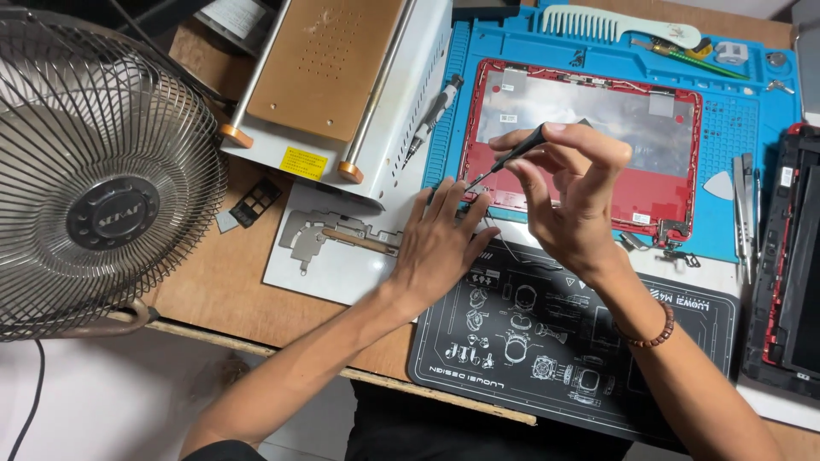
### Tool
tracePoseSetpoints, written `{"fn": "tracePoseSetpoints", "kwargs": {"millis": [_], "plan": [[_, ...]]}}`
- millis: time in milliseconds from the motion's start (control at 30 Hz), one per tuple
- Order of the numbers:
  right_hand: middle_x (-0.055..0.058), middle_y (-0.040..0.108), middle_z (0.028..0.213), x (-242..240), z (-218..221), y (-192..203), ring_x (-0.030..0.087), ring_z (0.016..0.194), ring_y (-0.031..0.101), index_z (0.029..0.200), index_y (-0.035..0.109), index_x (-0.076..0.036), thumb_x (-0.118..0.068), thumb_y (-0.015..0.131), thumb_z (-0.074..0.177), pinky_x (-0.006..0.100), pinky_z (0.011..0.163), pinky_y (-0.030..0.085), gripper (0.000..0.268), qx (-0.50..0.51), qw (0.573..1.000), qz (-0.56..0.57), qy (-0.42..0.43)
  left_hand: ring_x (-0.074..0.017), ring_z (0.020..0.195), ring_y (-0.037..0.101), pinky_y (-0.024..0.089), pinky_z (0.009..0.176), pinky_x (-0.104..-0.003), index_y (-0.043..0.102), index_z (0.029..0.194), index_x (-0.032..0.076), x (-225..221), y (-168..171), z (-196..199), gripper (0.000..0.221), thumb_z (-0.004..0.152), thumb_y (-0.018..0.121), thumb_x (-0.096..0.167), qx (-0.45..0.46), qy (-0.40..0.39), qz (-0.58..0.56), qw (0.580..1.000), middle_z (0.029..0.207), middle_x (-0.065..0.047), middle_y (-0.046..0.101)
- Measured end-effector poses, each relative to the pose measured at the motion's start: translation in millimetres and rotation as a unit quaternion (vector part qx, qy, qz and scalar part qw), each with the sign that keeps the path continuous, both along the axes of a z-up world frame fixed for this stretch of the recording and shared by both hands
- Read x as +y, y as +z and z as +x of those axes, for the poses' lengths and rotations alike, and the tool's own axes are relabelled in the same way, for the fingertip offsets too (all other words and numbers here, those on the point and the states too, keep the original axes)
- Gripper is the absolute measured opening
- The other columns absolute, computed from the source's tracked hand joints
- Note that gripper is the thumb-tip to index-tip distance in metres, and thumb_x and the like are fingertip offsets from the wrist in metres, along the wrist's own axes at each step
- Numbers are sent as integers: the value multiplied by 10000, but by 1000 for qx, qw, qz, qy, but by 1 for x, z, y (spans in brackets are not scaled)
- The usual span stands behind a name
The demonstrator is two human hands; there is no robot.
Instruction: Screwing hinges onto a laptop screen assembly using a precision screwdriver on a repair bench.
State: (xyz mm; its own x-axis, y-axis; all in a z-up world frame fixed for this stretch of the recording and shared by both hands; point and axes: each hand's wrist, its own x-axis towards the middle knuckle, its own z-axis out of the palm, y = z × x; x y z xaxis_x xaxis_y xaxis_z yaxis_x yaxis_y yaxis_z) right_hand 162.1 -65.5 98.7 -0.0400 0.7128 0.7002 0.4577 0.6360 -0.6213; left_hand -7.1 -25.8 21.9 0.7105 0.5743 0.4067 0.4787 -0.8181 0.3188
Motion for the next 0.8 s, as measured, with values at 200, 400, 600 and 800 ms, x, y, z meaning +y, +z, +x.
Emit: {"fn": "tracePoseSetpoints", "kwargs": {"millis": [200, 400, 600, 800], "plan": [[248, 633, 1062, 14, -1, -6, 375, 899, 736, 1351, 346, 69, 160, 624, 975, 486, 791, 652, 476, -15, 998, 48, -36, -447, 1183, 656, 498, 969, -544, 685, 1203, 109, 3, -15, 5, 354, 1022, 599, 401, -63, 17, 36, 997, 1110, -221, 656], [230, 632, 1046, 16, -3, 6, 364, 896, 726, 1342, 329, 67, 136, 573, 1022, 481, 816, 638, 408, -4, 1000, 26, -11, -443, 1163, 667, 505, 955, -544, 704, 1185, 123, 2, -18, 8, 337, 1009, 621, 397, -70, 26, 46, 996, 1096, -219, 664], [220, 626, 1013, 14, 5, -2, 356, 867, 722, 1319, 370, 80, 123, 644, 996, 483, 783, 649, 426, -25, 998, 41, -41, -442, 1149, 671, 512, 945, -538, 699, 1184, 118, 4, -21, 8, 327, 1003, 640, 384, -76, 25, 65, 995, 1091, -206, 650], [251, 641, 1052, 14, 2, 2, 370, 898, 726, 1338, 346, 98, 134, 592, 1023, 470, 810, 636, 401, -15, 999, 38, -12, -447, 1151, 665, 504, 953, -540, 684, 1196, 121, 5, -23, 8, 333, 1017, 615, 393, -74, 21, 57, 995, 1093, -198, 632]]}}
